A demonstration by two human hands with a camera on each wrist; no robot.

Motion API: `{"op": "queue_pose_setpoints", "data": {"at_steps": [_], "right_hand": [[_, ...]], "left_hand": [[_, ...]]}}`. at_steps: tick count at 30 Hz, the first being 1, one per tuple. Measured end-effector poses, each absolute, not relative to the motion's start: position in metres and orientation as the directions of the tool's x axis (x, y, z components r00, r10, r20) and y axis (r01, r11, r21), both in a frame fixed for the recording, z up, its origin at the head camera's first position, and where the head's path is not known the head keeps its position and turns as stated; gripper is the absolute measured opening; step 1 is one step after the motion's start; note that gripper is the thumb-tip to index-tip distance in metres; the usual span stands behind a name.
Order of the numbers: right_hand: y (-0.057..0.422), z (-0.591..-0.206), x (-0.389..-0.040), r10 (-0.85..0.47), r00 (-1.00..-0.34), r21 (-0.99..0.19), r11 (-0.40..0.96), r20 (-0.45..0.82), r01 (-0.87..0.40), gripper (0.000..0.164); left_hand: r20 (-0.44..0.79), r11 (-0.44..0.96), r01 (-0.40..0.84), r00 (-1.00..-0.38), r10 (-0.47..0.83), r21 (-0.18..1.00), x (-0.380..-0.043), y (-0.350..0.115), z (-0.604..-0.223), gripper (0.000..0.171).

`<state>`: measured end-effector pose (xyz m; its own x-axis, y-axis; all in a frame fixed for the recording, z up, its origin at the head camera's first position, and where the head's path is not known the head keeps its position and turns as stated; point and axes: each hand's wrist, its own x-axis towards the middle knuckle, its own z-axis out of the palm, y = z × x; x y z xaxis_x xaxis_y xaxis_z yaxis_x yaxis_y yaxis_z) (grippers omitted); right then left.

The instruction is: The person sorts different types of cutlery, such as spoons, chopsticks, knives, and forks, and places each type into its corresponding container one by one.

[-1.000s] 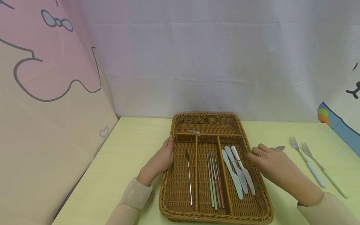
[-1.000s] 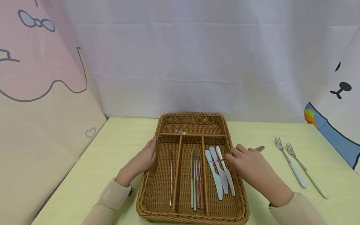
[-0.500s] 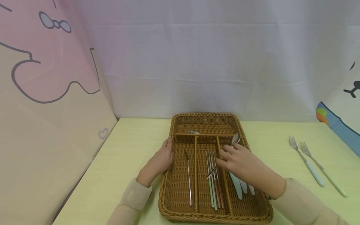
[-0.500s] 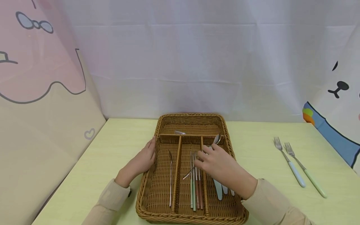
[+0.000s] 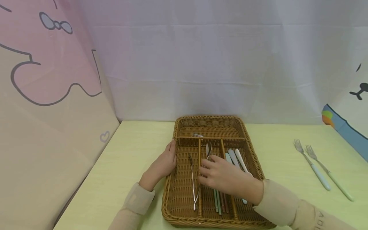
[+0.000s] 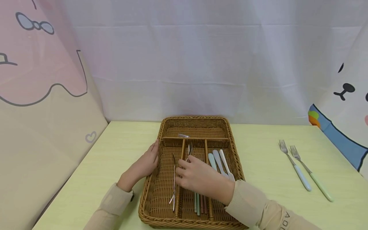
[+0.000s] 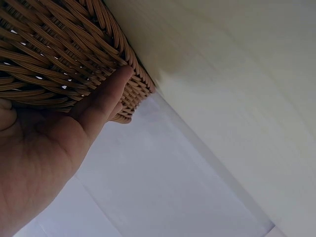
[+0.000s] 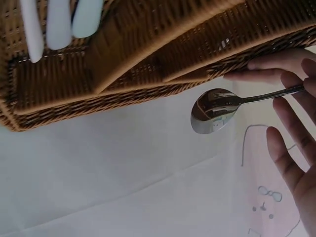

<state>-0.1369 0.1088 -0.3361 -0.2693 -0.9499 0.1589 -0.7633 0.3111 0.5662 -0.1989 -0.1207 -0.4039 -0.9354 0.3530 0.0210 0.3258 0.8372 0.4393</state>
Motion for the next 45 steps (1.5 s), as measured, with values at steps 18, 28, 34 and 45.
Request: {"op": "queue_pose_setpoints", "data": {"at_steps": [18,28,34,45], "right_hand": [[0.07,-0.352,-0.136,-0.97,-0.24,0.475,0.232,0.045,-0.849,0.018],[0.059,-0.366,-0.14,-0.947,-0.318,0.382,0.277,-0.047,-0.882,0.018],[0.055,-0.37,-0.143,-0.931,-0.359,0.306,0.323,-0.071,-0.896,0.015],[0.052,-0.373,-0.147,-0.901,-0.415,0.205,0.385,-0.13,-0.9,0.019]], "left_hand": [[0.015,0.845,0.317,-0.938,0.345,0.431,-0.199,-0.12,-0.404,0.054],[0.031,0.846,0.33,-0.936,0.35,0.419,-0.199,-0.121,-0.406,0.053],[0.033,0.848,0.329,-0.937,0.347,0.415,-0.2,-0.121,-0.406,0.053],[0.026,0.847,0.319,-0.94,0.341,0.426,-0.199,-0.12,-0.405,0.054]]}}
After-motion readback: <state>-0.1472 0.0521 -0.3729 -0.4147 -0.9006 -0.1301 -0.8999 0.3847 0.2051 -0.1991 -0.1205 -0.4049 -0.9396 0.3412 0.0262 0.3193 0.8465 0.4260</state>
